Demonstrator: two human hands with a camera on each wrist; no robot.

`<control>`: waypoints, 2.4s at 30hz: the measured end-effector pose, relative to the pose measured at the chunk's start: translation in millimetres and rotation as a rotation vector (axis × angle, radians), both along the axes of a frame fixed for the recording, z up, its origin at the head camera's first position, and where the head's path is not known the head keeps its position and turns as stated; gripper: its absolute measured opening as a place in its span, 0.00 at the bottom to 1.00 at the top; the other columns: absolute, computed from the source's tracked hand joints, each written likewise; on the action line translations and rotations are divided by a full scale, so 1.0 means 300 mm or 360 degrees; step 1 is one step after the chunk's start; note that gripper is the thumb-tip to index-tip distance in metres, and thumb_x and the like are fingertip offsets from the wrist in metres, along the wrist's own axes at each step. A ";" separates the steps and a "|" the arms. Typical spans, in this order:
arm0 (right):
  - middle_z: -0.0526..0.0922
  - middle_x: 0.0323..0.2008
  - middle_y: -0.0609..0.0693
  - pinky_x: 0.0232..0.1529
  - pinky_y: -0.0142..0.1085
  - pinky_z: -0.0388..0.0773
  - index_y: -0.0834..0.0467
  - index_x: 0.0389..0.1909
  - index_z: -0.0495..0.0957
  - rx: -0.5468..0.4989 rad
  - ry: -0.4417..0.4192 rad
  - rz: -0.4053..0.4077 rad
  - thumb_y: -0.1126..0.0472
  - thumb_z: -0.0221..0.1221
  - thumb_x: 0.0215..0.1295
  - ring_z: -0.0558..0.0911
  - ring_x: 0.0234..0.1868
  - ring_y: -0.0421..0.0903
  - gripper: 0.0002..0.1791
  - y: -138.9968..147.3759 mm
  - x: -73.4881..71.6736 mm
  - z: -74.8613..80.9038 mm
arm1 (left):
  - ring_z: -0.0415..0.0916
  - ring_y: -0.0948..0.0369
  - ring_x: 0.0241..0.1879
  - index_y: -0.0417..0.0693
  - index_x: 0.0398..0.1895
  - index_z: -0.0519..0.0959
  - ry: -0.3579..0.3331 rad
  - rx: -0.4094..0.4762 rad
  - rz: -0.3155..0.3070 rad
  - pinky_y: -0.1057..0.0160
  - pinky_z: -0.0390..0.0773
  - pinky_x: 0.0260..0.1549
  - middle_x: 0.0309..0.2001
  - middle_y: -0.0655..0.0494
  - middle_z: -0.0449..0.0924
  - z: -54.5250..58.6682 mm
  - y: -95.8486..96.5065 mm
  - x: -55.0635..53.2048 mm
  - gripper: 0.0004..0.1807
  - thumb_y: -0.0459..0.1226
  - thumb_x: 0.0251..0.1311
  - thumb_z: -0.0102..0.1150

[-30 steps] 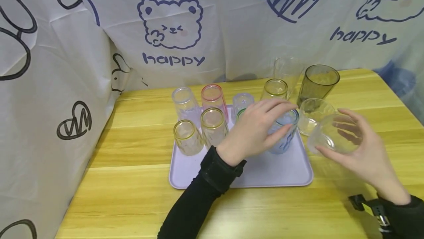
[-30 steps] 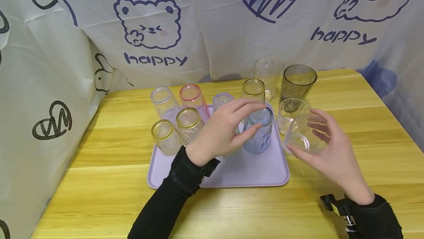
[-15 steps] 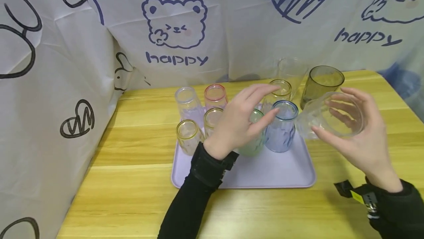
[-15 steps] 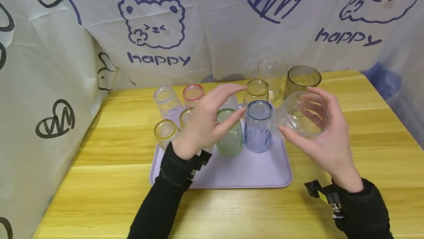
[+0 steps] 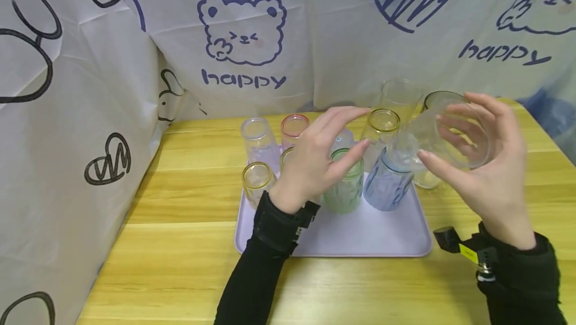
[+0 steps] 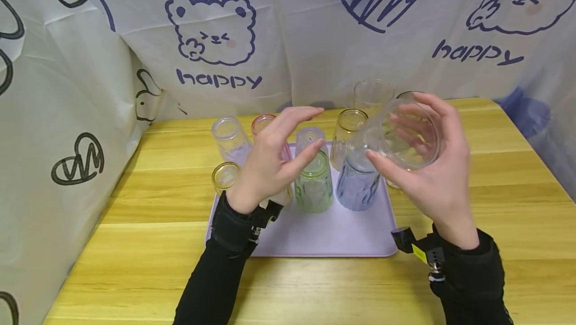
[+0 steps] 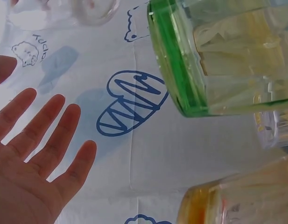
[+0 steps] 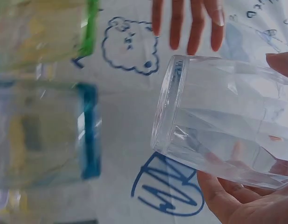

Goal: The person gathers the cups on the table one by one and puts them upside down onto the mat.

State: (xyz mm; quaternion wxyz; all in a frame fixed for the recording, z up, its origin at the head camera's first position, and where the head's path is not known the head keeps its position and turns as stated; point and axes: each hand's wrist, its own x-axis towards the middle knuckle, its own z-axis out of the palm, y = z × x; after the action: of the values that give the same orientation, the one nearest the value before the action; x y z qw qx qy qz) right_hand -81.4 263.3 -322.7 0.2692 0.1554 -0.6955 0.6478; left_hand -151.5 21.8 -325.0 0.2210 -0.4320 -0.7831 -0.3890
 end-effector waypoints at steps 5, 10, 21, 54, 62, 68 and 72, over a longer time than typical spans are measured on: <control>0.78 0.57 0.57 0.60 0.29 0.79 0.62 0.68 0.67 -0.0224 0.0023 0.0052 0.84 0.64 0.46 0.81 0.56 0.50 0.44 -0.046 -0.019 0.024 | 0.75 0.57 0.63 0.39 0.64 0.74 0.0004 0.0034 0.0002 0.70 0.69 0.69 0.61 0.47 0.79 0.000 -0.011 -0.003 0.24 0.39 0.68 0.59; 0.76 0.55 0.62 0.56 0.34 0.83 0.66 0.66 0.67 -0.0584 0.0096 0.0204 0.85 0.60 0.47 0.82 0.55 0.55 0.39 -0.092 -0.051 0.021 | 0.74 0.58 0.66 0.41 0.67 0.72 -0.0044 0.0069 -0.0028 0.68 0.68 0.70 0.64 0.46 0.77 0.006 -0.020 0.003 0.26 0.40 0.68 0.58; 0.72 0.62 0.62 0.62 0.39 0.81 0.60 0.66 0.63 -0.0981 -0.0117 0.0538 0.73 0.60 0.62 0.76 0.61 0.55 0.32 -0.157 -0.079 -0.027 | 0.69 0.59 0.70 0.42 0.70 0.68 -0.0097 0.0068 -0.0187 0.68 0.65 0.72 0.67 0.45 0.72 0.015 -0.010 0.008 0.32 0.41 0.63 0.63; 0.77 0.58 0.48 0.57 0.36 0.80 0.51 0.74 0.60 -0.1219 -0.0581 0.0913 0.42 0.59 0.69 0.80 0.56 0.44 0.37 -0.268 -0.083 -0.079 | 0.72 0.54 0.63 0.39 0.58 0.73 0.0116 0.0164 -0.0154 0.69 0.71 0.66 0.60 0.41 0.71 0.015 0.011 0.017 0.34 0.43 0.50 0.77; 0.81 0.52 0.46 0.57 0.38 0.79 0.51 0.58 0.70 -0.1123 -0.0503 0.0903 0.47 0.60 0.69 0.80 0.53 0.43 0.22 -0.257 -0.089 -0.075 | 0.74 0.55 0.61 0.40 0.59 0.74 0.0149 0.0106 -0.0121 0.70 0.72 0.65 0.60 0.42 0.72 0.032 -0.012 0.032 0.34 0.44 0.52 0.76; 0.75 0.56 0.47 0.67 0.42 0.71 0.48 0.62 0.64 -0.0912 -0.0449 0.0577 0.46 0.53 0.73 0.76 0.58 0.45 0.22 -0.246 -0.087 -0.061 | 0.74 0.57 0.62 0.41 0.59 0.75 0.0109 0.0052 -0.0107 0.70 0.73 0.64 0.60 0.44 0.74 0.043 -0.039 0.053 0.34 0.45 0.51 0.76; 0.74 0.60 0.52 0.72 0.43 0.67 0.51 0.65 0.61 -0.0824 -0.0357 0.0547 0.46 0.49 0.76 0.71 0.65 0.49 0.23 -0.230 -0.089 -0.064 | 0.74 0.57 0.62 0.42 0.59 0.76 0.0059 0.0010 -0.0100 0.69 0.74 0.63 0.60 0.45 0.75 0.033 -0.080 0.073 0.33 0.45 0.50 0.76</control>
State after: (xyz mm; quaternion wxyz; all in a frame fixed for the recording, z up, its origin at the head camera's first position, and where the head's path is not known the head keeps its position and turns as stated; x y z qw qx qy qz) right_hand -108.1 194.2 -341.9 0.1082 0.1243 -0.4967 0.8521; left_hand -129.6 -2.1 -315.0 0.2245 -0.4630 -0.7636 -0.3900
